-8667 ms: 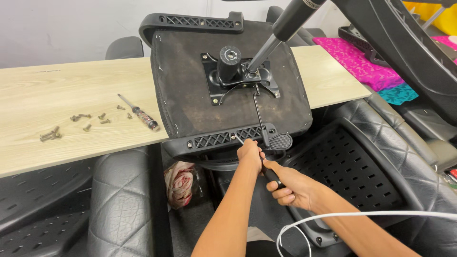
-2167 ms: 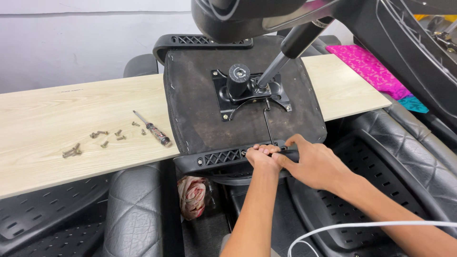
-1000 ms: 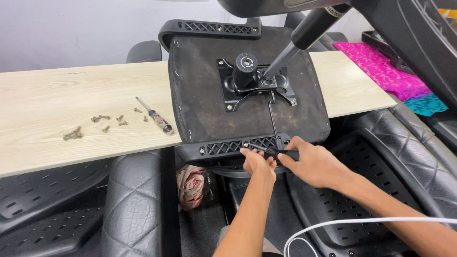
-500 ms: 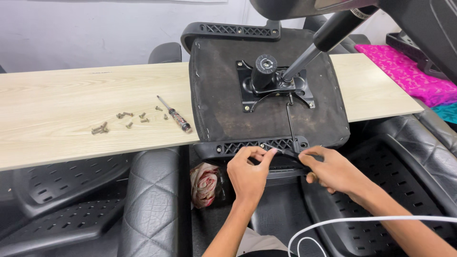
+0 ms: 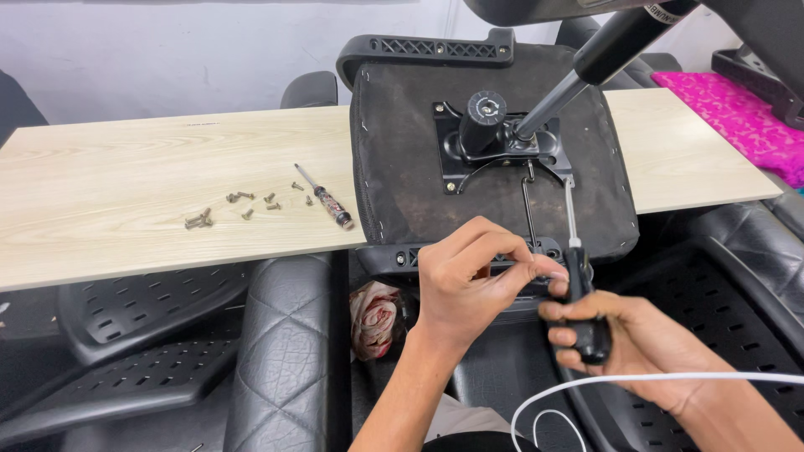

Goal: The person uses a screwdriver to fasten screws into a black plastic frame attached to a chair base. They pick up screws from a nearby wooden board and tighten them into the frame, securing it to the chair.

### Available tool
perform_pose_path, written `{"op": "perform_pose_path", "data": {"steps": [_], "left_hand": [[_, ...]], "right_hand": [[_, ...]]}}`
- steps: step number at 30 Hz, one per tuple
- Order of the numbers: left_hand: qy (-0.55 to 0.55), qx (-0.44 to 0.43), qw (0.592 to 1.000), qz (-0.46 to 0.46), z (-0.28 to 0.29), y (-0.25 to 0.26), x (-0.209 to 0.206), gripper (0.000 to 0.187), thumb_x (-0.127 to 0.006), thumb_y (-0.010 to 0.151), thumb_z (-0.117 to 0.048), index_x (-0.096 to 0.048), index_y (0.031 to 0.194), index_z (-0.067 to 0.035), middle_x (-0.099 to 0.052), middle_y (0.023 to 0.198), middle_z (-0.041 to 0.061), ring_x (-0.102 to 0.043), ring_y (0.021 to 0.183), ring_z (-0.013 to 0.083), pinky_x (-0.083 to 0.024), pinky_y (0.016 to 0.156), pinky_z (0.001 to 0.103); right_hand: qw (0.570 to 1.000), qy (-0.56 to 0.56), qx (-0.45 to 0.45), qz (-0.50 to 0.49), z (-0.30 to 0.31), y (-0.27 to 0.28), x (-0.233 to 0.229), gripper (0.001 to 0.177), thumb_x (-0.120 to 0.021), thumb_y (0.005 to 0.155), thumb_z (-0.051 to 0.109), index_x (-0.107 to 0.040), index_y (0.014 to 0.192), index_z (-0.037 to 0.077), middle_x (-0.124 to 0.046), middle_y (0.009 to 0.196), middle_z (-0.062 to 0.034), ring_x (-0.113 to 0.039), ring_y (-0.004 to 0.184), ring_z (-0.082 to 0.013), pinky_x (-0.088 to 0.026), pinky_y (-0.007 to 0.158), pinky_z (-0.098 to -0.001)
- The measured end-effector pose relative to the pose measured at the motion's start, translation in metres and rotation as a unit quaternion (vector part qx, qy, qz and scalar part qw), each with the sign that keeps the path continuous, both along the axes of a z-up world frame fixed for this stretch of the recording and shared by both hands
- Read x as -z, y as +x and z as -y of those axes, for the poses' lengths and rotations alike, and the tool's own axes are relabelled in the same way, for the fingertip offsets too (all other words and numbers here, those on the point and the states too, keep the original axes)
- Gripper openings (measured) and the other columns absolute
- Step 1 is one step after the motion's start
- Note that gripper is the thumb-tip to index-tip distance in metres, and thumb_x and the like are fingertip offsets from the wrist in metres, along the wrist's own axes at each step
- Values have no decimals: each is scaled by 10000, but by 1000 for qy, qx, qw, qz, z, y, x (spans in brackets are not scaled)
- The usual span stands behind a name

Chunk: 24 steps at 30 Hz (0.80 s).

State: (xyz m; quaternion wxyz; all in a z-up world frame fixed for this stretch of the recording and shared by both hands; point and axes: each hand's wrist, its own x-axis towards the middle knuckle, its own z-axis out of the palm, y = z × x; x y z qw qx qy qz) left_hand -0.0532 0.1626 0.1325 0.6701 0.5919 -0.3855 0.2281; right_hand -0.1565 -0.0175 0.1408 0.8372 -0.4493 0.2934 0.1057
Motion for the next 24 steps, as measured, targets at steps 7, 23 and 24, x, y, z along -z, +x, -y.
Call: {"op": "perform_pose_path", "data": {"steps": [7,23,24], "left_hand": [[13,-1,993,118,-6,4,-21,151,-844,813,-46,-707,856,-94,-676,833,-14,-696,668,92,-531,567,208],[46,16,980,192,-16,15,-37,149,-842,835,-82,-700,838,-127,-698,852,-51,-721,712,89,-560,607,212],[50,14,980,192,-18,15,-37,143,-840,833,-83,-704,845,-127,-697,855,-51,-722,716,90,-560,611,214]], "right_hand": [[978,87,-122,148,4,5,-35,300,-550,1025,294,-560,946,5,-598,904,-135,-518,617,-158,-424,421,-272],[987,40,-103,115,6,20,-38,92,-525,903,135,-544,936,51,-535,761,-39,-486,558,-106,-385,405,-258],[989,38,-95,110,5,21,-38,97,-516,893,127,-544,947,51,-532,759,-35,-484,561,-101,-383,408,-253]]}}
